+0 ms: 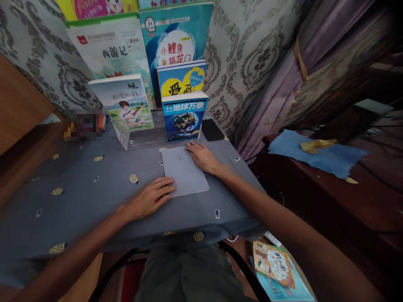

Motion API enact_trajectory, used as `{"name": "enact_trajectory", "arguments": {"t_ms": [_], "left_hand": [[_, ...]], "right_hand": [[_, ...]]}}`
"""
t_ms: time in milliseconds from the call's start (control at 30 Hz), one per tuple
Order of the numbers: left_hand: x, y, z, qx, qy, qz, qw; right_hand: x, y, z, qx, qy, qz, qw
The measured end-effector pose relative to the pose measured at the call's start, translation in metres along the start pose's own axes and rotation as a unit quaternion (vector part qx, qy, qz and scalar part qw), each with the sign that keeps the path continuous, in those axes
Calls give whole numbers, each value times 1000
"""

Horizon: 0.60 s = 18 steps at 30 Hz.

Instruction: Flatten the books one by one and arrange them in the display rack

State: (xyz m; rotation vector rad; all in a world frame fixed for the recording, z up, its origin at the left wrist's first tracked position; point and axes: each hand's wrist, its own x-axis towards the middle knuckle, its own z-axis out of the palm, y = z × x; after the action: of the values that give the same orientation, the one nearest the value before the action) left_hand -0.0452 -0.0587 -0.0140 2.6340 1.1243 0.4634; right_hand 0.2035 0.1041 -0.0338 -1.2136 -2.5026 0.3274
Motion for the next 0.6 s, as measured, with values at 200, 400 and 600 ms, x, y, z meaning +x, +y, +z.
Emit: {"name": "enact_trajectory", "arguments": {"t_ms": [200, 400, 600], "left_hand": [[17, -21, 4, 29, -7, -88, 996], [13, -25, 2, -4, -57, -70, 996], [17, -25, 5, 31, -52, -103, 993]], "right_hand": [[-33, -84, 19, 37, 14, -73, 997], [-63, -141, 31, 107, 5, -114, 988], [-79, -111, 24, 91, 5, -68, 994]]}}
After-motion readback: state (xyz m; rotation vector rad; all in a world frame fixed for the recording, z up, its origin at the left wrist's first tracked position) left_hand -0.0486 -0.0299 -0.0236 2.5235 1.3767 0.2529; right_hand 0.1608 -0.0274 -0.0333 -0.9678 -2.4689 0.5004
